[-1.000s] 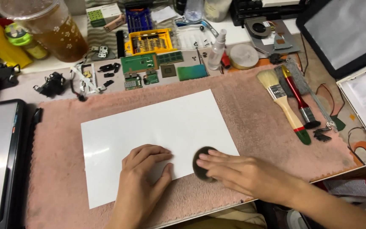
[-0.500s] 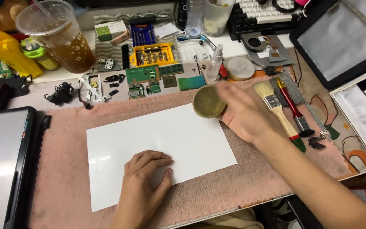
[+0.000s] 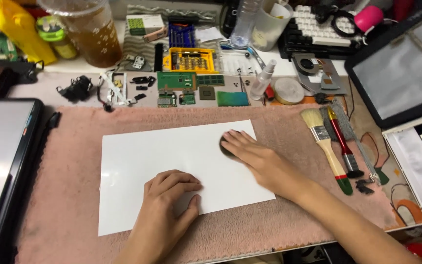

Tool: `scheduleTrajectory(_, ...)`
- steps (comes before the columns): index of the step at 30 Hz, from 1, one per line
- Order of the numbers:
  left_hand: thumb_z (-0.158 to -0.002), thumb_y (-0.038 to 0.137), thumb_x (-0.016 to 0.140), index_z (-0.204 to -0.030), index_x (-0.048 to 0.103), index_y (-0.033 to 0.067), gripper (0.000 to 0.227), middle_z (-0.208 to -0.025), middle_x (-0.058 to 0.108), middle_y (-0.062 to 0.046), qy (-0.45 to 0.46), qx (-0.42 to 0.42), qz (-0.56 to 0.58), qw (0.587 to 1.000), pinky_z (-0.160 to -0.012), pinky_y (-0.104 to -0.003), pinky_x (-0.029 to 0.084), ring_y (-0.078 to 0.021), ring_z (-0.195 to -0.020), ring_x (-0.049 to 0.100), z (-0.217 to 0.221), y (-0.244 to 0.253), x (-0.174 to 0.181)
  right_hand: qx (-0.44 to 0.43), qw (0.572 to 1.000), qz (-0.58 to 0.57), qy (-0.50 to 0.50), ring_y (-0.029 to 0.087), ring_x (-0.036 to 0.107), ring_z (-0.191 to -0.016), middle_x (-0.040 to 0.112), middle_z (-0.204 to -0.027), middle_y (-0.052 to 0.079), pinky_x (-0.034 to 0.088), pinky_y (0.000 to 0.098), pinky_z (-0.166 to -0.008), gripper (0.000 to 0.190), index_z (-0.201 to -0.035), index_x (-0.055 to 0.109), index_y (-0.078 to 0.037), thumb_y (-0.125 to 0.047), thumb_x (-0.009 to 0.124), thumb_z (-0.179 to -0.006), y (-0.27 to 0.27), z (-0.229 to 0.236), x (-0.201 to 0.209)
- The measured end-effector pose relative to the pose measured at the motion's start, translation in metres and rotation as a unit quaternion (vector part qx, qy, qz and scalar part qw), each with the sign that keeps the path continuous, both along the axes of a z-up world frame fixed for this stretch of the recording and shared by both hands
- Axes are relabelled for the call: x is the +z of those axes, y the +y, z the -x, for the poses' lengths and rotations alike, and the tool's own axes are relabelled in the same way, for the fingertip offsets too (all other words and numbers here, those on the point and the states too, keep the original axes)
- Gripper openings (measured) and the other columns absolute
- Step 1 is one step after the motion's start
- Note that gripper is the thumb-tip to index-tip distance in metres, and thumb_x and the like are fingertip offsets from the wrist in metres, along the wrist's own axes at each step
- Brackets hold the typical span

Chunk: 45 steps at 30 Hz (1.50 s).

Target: The person cleans a white sheet of paper on a pink towel using a green sponge and a grey cloth. The person rubs the paper with the sponge and then wipes it with the cloth.

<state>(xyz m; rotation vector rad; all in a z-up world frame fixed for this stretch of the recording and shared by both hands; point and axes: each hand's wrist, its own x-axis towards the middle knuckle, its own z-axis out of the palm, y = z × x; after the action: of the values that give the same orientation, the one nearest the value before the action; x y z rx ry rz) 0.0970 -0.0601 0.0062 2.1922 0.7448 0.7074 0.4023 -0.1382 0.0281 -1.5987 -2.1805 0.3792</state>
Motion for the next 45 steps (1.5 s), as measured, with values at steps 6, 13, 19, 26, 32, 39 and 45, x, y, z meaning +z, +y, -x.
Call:
scheduleTrajectory(6,-0.097,0.019,0.08,-0.115,0.087,0.0192,0.019,-0.125,0.084,0.007,-0.021,-0.01,-0.008,1.0,-0.112,-0.048,0.044,-0.0211,-0.13,0.069,0.001,0.001,0.002,-0.069,0.993,0.009,-0.092,0.038,0.043,-0.168,0.042,-0.184,0.015,0.032,0.052,-0.142,0.104,-0.176,0.044,-0.017,0.035,0.052,-0.086,0.007,-0.027,-0.009)
scheduleTrajectory(13,-0.098,0.02,0.081,-0.117,0.088,0.0182,0.021,-0.126,0.084,0.007,-0.016,-0.008,-0.004,1.0,-0.111,-0.05,0.044,-0.0225,-0.131,0.068,0.001,0.001,0.002,-0.013,0.997,0.041,-0.06,0.032,0.038,-0.171,0.04,-0.186,0.012,0.027,0.0463,-0.144,0.096,-0.177,0.042,-0.014,0.033,0.046,-0.093,-0.014,0.002,0.005)
scheduleTrajectory(19,-0.098,0.019,0.08,-0.119,0.088,0.0165,0.022,-0.127,0.083,0.005,-0.009,-0.014,0.002,1.0,-0.112,-0.05,0.045,-0.0236,-0.131,0.067,0.002,0.001,0.002,-0.022,0.999,-0.006,-0.044,0.036,0.059,-0.159,0.052,-0.178,0.016,0.042,0.0484,-0.139,0.067,-0.171,0.052,-0.014,0.0,0.069,-0.108,-0.007,-0.01,0.01)
scheduleTrajectory(26,-0.097,0.018,0.08,-0.118,0.088,0.0178,0.022,-0.126,0.083,0.006,-0.015,-0.015,-0.002,1.0,-0.112,-0.049,0.044,-0.0226,-0.131,0.067,0.0,0.001,0.001,0.034,0.997,0.04,-0.047,0.033,0.055,-0.161,0.054,-0.178,0.01,0.042,0.0462,-0.138,0.081,-0.17,0.054,-0.015,0.022,0.057,-0.098,-0.047,-0.003,0.019)
scheduleTrajectory(32,-0.098,0.018,0.08,-0.117,0.087,0.0172,0.02,-0.125,0.084,0.006,-0.015,-0.016,0.002,1.0,-0.113,-0.049,0.044,-0.0224,-0.13,0.068,0.002,0.0,0.007,-0.017,0.995,0.044,-0.086,0.03,0.047,-0.166,0.047,-0.183,0.009,0.037,0.045,-0.138,0.099,-0.174,0.048,-0.016,0.028,0.056,-0.085,-0.04,0.012,0.024)
scheduleTrajectory(39,-0.096,0.02,0.082,-0.115,0.089,0.0193,0.021,-0.125,0.084,0.008,-0.009,-0.006,-0.005,1.0,-0.112,-0.049,0.044,-0.0216,-0.13,0.068,0.001,0.002,-0.003,0.078,0.993,0.071,-0.047,0.032,0.061,-0.159,0.055,-0.178,0.008,0.048,0.0481,-0.136,0.091,-0.17,0.056,-0.019,0.023,0.066,-0.09,-0.102,-0.02,0.018)
scheduleTrajectory(45,-0.098,0.02,0.081,-0.115,0.089,0.0178,0.019,-0.127,0.085,0.005,-0.002,-0.014,-0.008,1.0,-0.113,-0.048,0.045,-0.0228,-0.132,0.069,0.002,0.001,0.008,0.012,0.993,0.006,-0.121,0.031,0.065,-0.152,0.066,-0.169,0.008,0.05,0.047,-0.132,0.07,-0.158,0.069,-0.018,0.012,0.068,-0.095,-0.073,-0.022,0.036)
